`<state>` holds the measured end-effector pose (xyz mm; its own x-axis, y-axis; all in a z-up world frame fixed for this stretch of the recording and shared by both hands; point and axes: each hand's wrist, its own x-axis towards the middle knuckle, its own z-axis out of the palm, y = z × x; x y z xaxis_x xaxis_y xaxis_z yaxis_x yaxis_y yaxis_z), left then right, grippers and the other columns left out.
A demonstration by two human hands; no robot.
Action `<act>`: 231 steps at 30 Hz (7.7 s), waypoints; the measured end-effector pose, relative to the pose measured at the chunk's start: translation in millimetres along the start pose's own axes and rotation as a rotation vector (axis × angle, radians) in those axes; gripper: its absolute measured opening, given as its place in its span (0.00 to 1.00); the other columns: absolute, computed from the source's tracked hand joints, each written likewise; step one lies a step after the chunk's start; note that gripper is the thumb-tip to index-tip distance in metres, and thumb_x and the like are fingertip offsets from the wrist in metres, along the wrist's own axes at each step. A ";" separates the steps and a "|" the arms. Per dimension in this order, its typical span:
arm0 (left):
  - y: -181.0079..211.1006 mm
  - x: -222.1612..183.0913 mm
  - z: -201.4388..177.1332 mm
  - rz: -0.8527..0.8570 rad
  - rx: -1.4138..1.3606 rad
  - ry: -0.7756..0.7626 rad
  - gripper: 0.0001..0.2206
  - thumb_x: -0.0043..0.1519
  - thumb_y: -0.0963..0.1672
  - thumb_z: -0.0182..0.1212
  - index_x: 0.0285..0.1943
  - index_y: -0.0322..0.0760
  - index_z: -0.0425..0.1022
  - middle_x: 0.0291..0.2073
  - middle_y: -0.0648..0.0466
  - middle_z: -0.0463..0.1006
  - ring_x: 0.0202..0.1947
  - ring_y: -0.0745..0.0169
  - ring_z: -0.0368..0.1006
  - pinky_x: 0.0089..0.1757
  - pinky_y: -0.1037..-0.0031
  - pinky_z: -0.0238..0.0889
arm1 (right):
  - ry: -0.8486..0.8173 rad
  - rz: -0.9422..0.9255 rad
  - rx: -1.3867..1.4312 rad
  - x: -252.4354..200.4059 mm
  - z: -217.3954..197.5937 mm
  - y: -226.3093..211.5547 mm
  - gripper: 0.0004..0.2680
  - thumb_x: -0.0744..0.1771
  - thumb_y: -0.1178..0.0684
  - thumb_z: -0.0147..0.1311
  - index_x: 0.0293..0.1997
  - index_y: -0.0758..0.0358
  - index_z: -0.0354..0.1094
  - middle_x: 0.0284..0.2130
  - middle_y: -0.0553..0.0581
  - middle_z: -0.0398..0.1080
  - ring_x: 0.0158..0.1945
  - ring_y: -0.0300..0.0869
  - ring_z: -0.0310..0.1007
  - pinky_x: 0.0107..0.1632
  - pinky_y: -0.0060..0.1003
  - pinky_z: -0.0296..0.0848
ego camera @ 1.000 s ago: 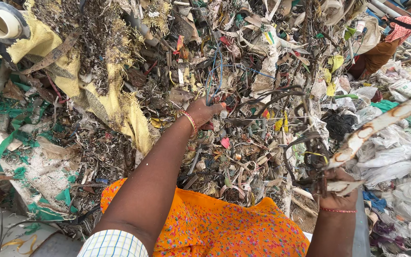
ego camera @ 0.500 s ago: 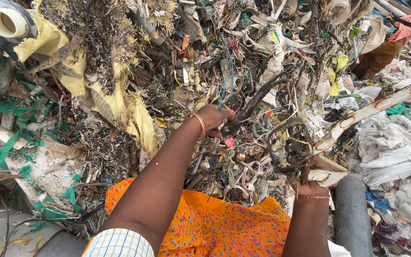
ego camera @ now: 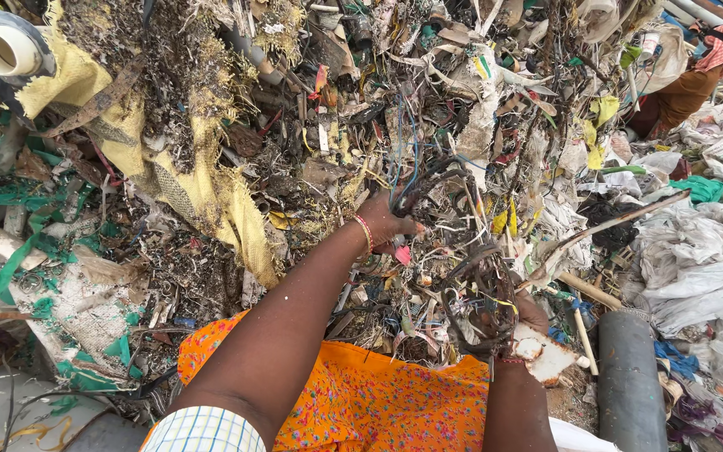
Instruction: The person sorts through a large pile of mixed waste and debris by hand, picking out specific items like plastic pipes, wire, and small electronic components. They use pliers to manipulate some items before placing them into a white bag.
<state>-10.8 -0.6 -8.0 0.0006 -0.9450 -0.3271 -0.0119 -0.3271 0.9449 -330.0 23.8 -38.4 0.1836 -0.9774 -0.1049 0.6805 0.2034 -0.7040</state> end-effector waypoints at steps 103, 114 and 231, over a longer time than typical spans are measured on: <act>-30.8 -244.8 -231.1 -0.174 0.867 -0.505 0.69 0.34 0.53 0.84 0.81 0.59 0.27 0.79 0.51 0.42 0.74 0.49 0.50 0.67 0.55 0.50 | 0.251 0.041 -0.454 19.8 44.4 23.3 0.17 0.66 0.50 0.56 0.62 0.57 0.63 0.48 0.52 0.73 0.45 0.44 0.79 0.41 0.54 0.83; -96.3 -357.7 -374.4 0.150 -0.648 0.880 0.49 0.50 0.64 0.58 0.80 0.55 0.42 0.76 0.46 0.56 0.63 0.35 0.69 0.59 0.47 0.62 | 0.170 0.094 -0.405 17.8 47.7 31.1 0.18 0.68 0.49 0.57 0.63 0.60 0.61 0.49 0.55 0.74 0.48 0.45 0.79 0.44 0.53 0.83; 19.7 -63.7 33.8 0.440 0.995 0.022 0.10 0.66 0.46 0.53 0.45 0.39 0.78 0.41 0.45 0.79 0.44 0.43 0.76 0.45 0.53 0.68 | -0.403 -0.186 -1.506 -29.7 63.3 2.9 0.32 0.58 0.52 0.67 0.69 0.58 0.56 0.62 0.55 0.70 0.50 0.48 0.77 0.52 0.40 0.79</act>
<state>-44.9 53.3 31.0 -0.1844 -0.9817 0.0471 -0.8200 0.1801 0.5432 -288.6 57.0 7.2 0.5187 -0.8518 0.0735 -0.5469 -0.3966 -0.7373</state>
